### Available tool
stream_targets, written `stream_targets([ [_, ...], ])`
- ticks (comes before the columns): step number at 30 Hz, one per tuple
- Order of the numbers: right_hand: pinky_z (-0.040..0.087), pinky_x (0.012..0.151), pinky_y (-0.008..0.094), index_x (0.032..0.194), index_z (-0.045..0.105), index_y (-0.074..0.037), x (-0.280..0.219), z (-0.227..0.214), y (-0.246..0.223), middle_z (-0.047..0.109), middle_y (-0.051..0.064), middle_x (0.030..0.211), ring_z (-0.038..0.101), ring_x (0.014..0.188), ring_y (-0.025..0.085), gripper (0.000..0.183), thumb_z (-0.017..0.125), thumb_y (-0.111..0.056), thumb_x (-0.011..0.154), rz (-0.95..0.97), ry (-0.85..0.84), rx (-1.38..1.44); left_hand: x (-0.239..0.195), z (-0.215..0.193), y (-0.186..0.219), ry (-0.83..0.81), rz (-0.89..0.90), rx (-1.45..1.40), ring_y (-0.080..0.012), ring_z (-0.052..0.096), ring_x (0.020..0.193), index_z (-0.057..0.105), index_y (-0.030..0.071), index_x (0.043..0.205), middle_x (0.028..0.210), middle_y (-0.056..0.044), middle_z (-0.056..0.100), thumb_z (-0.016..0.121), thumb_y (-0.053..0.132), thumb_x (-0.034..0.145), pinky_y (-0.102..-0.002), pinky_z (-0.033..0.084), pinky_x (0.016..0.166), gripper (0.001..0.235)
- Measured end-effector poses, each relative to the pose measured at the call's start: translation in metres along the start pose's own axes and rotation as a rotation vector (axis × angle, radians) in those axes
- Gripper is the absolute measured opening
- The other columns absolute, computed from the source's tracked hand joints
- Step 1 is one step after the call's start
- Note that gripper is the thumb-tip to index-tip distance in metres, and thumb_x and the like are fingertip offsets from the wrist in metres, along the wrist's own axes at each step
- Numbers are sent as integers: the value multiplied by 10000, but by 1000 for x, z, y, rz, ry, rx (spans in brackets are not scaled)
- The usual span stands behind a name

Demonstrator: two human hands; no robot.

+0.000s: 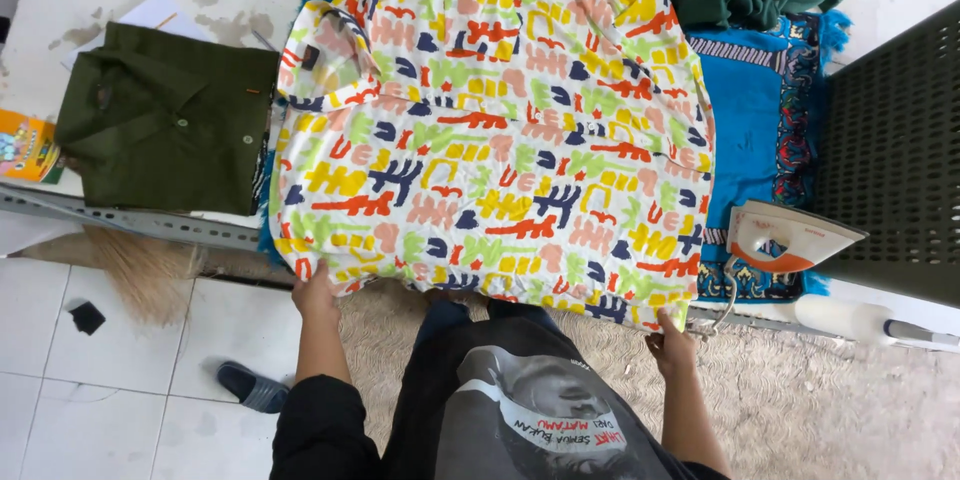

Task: The person folds a colorful patterned shirt on a table, smoothing it and aligning the edges. They then pick up a dark patterned shirt and place it on top of the folded shirt, adjusting its position.

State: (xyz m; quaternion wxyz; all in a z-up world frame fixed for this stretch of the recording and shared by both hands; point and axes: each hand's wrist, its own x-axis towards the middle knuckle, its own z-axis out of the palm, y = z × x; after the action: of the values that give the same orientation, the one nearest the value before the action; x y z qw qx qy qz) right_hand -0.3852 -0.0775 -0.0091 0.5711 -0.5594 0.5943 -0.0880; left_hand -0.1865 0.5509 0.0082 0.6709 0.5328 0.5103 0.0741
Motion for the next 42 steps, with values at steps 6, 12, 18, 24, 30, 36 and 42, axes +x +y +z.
stream_targets([
  [6,484,984,532,1257,575,-25,-63,-10,-56,590,99,1085,596,955,244,468,824,-320,991,-113,-113,189,-31,-33,59,-158,-51,-134,-293,754,938,681,-15,1145,1006,-185,721,926,131,796,-442,598,822,451],
  [12,604,865,473,1181,564,-70,-39,-22,-23,633,54,954,688,762,243,409,820,-316,978,-12,-196,296,-45,-54,79,-487,-11,-106,-195,665,1188,645,78,1303,1248,-80,698,740,229,960,-378,467,1088,386],
  [18,581,712,258,1195,495,-95,-10,-48,20,566,10,1018,708,1000,275,304,661,-304,1049,163,-177,231,-27,-72,71,-561,-230,248,-229,704,852,705,22,1124,968,-134,730,886,237,823,-397,541,820,411],
  [24,582,854,253,1324,585,-168,-49,-45,-24,704,9,1148,693,1051,157,350,627,-267,991,156,-142,458,-17,-74,92,-579,-409,145,-318,556,1306,480,65,1486,1461,-121,577,541,281,968,-467,456,1060,564],
  [30,498,968,479,1329,479,-58,-55,-20,-80,599,196,1206,629,1129,381,370,534,-208,996,365,-211,63,-11,-66,93,-435,-347,-7,-241,580,1244,490,60,1456,1378,-92,616,585,250,926,-339,441,1057,571],
  [36,603,906,396,1373,426,-170,-14,104,-267,482,83,1216,566,821,77,408,513,-406,1052,267,-569,273,28,51,172,-645,-316,-144,-370,651,1122,663,174,1057,1262,-154,695,545,401,1026,-537,540,890,257],
  [42,489,1151,508,1228,672,36,-18,208,-495,682,236,1323,645,1253,375,409,598,-243,939,-128,-721,1189,-21,206,362,-778,43,-602,-409,633,1312,607,36,1361,1403,-219,653,648,379,878,-546,532,1085,594],
])
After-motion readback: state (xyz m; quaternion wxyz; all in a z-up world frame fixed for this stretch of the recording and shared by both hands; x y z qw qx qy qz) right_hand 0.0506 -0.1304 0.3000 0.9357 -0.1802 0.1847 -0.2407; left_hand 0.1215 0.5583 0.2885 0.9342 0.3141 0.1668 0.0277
